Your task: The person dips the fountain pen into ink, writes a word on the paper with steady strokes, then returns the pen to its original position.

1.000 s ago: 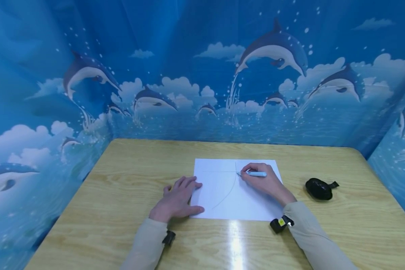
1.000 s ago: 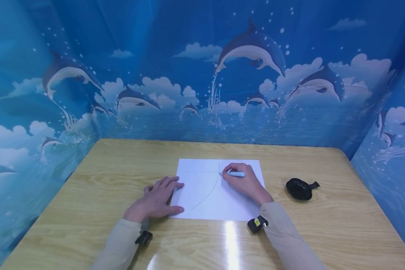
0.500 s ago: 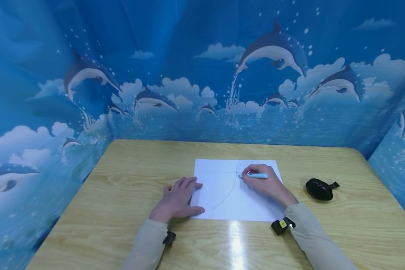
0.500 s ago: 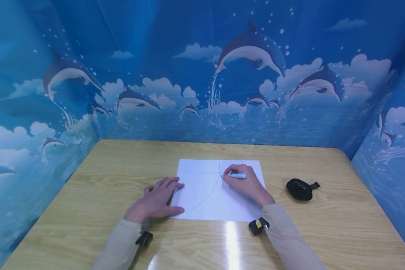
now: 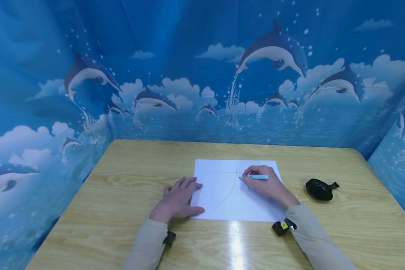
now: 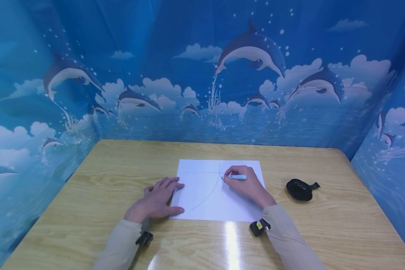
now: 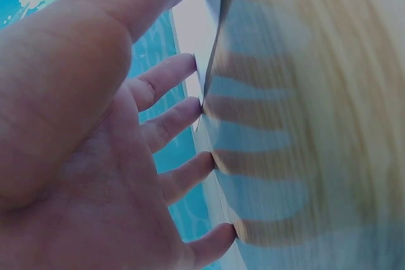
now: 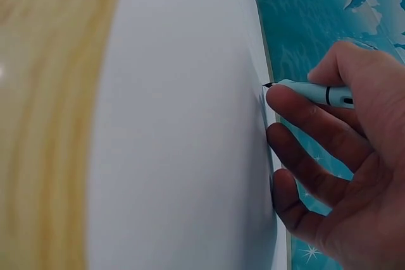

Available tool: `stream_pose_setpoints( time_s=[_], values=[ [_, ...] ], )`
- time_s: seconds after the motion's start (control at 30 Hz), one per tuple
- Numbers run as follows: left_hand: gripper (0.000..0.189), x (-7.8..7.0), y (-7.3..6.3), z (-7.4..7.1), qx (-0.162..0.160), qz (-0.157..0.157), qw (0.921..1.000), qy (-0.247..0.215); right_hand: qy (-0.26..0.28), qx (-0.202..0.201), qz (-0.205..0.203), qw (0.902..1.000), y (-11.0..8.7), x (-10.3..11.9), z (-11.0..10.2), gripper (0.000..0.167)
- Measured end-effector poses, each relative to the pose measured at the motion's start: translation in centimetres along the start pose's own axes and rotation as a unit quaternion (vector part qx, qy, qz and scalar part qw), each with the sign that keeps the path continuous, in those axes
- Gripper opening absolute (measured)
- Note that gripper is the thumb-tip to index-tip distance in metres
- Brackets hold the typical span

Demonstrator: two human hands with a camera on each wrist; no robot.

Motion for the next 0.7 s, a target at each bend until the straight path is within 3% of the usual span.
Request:
stream_pose_setpoints(
  time_s=[0.7],
  values=[
    [0.072,-0.08,-0.09,-0.11,0.003,0.002,1.0000,0.000,-0.007,0.013,0.000,0.9999,-0.69,0.10,-0.34,0.014]
  ],
)
Point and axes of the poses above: each hand's wrist, its own y-axis towards the middle knuckle, its own z-axis out of the palm, x = y × z, the point moved 1 cm from there along y, towards the middle knuckle, and after that the axes turned 13 degrees about -z, right-handed, at the moved point
